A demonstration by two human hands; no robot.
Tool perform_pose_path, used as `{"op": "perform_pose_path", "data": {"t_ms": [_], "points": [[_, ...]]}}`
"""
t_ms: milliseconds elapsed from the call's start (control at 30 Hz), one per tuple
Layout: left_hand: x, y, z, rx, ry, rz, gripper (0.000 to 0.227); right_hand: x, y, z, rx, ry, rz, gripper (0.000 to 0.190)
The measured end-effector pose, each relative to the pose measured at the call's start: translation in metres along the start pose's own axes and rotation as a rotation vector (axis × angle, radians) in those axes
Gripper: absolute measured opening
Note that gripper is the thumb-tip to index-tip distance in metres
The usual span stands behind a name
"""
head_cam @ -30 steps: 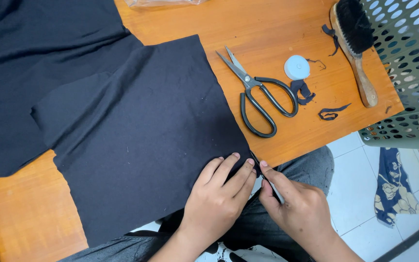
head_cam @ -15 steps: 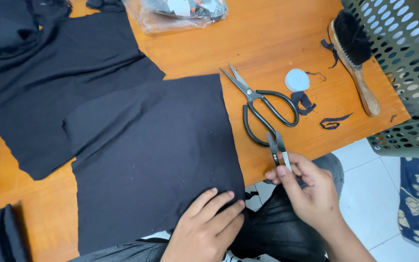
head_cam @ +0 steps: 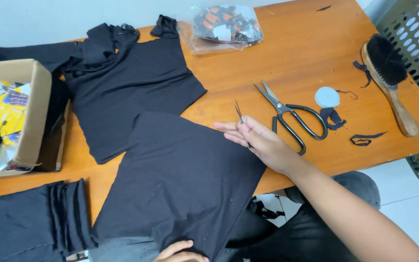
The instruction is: The person cuts a piece of black fabric using scissors and a small knife on a wooden table. They trim the edges of the fabric, fold it, and place it on a stack of similar fabric pieces.
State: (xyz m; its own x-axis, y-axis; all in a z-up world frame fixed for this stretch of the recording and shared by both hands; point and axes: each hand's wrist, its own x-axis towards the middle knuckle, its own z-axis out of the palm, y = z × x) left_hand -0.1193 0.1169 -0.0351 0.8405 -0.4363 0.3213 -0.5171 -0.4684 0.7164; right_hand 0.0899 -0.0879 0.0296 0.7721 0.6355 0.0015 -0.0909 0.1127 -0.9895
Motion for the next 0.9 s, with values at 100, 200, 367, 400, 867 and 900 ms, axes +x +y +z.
{"op": "perform_pose_path", "data": {"t_ms": [100, 200, 367, 400, 867, 900], "points": [[-0.007, -0.009, -0.016, -0.165, -0.207, 0.028, 0.043, -0.016, -0.002, 0.004, -0.044, -0.021, 0.015, 0.026], [0.031, 0.022, -0.048, -0.101, 0.111, -0.064, 0.031, -0.032, 0.001, 0.006, -0.059, 0.074, -0.040, 0.029], [0.111, 0.033, -0.069, 0.336, 0.239, -0.244, 0.039, -0.043, 0.001, 0.012, -0.080, 0.174, -0.044, 0.030], [0.122, 0.011, -0.064, 0.339, 0.243, -0.244, 0.039, -0.046, 0.001, 0.013, -0.081, 0.171, -0.048, 0.030], [0.237, -0.111, -0.085, 0.690, -0.357, 0.063, 0.070, -0.089, 0.008, 0.024, -0.443, 0.318, -0.023, 0.027], [0.241, -0.115, -0.088, 0.691, -0.354, 0.067, 0.070, -0.091, 0.005, 0.024, -0.446, 0.321, -0.027, 0.027]]}}
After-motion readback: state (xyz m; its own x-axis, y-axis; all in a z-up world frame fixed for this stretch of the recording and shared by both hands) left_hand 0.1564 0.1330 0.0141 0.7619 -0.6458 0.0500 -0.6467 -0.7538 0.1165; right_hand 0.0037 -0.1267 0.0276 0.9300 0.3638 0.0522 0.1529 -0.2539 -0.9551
